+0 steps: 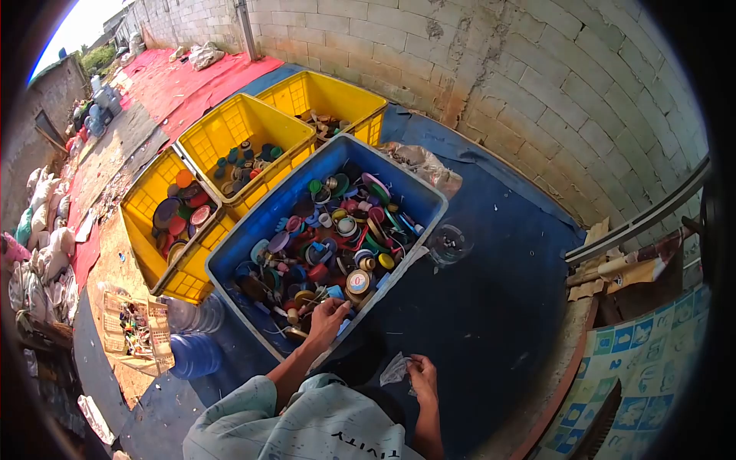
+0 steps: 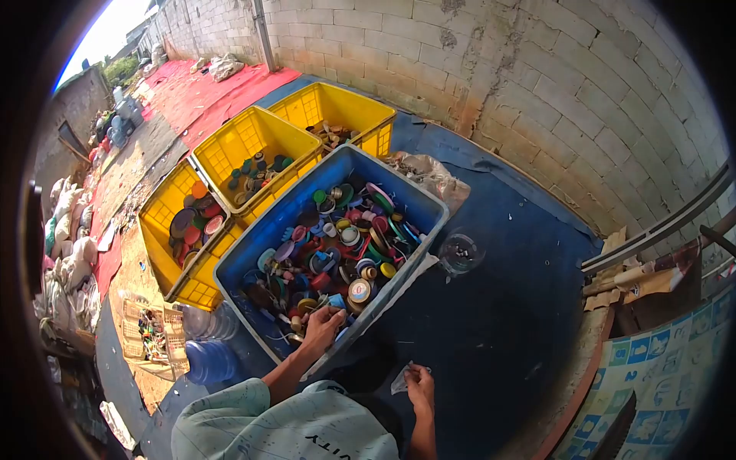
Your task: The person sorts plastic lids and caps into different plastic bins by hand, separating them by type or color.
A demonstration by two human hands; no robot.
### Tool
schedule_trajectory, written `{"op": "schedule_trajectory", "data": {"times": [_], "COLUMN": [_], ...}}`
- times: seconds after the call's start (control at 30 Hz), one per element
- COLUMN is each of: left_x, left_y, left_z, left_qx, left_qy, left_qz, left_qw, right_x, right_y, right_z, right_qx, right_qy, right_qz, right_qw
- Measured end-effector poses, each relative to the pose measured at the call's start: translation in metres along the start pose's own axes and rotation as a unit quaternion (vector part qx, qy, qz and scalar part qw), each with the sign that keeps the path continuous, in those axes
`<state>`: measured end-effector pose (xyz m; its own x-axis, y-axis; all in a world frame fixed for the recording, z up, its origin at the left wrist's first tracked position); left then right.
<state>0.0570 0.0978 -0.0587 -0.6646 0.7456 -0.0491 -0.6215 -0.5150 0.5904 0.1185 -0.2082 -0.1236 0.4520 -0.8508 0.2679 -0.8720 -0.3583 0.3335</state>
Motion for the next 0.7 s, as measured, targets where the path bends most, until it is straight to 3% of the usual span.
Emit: {"op": "schedule_trajectory", "data": {"times": [0.1,0.13,0.3,0.43,0.6,0.7], "left_x": [-0.02,-0.032,-0.048,-0.06,-0.073,-0.078], "left_y": [-0.067,-0.067,-0.169,-0.205,-0.242,-0.237], "left_z": [-0.005,0.019,0.023,0.047,0.047,0.072], "left_qx": [-0.01,0.044,0.031,0.047,0.061,0.088], "left_qy": [-0.005,0.03,0.019,-0.071,-0.142,-0.193], "left_qz": [0.04,0.018,0.114,0.208,0.265,0.294], "left_qw": [0.999,0.998,0.993,0.974,0.952,0.932], "right_x": [0.022,0.03,0.066,0.09,0.069,0.039], "right_y": [-0.056,-0.073,-0.169,-0.244,-0.306,-0.327], "right_z": [-0.023,-0.039,-0.129,-0.185,-0.25,-0.286], "right_qx": [0.037,0.041,0.103,0.141,0.209,0.265], "right_qy": [0.058,0.075,0.176,0.189,0.147,0.152], "right_qz": [-0.029,-0.045,-0.095,-0.05,-0.064,-0.153], "right_qw": [0.997,0.995,0.974,0.971,0.965,0.94]}}
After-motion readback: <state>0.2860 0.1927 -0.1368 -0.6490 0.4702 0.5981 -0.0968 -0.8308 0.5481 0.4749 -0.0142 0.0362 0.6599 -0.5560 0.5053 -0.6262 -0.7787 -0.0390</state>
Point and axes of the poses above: each hand's wrist, its own y-axis away from the middle knuckle, its own x-axis out of the back of the hand, z = x × y, the point moved 6 cm from there along -y, towards the middle knuckle, and after that the axes turned 10 degrees about x, right-handed, at the moved point
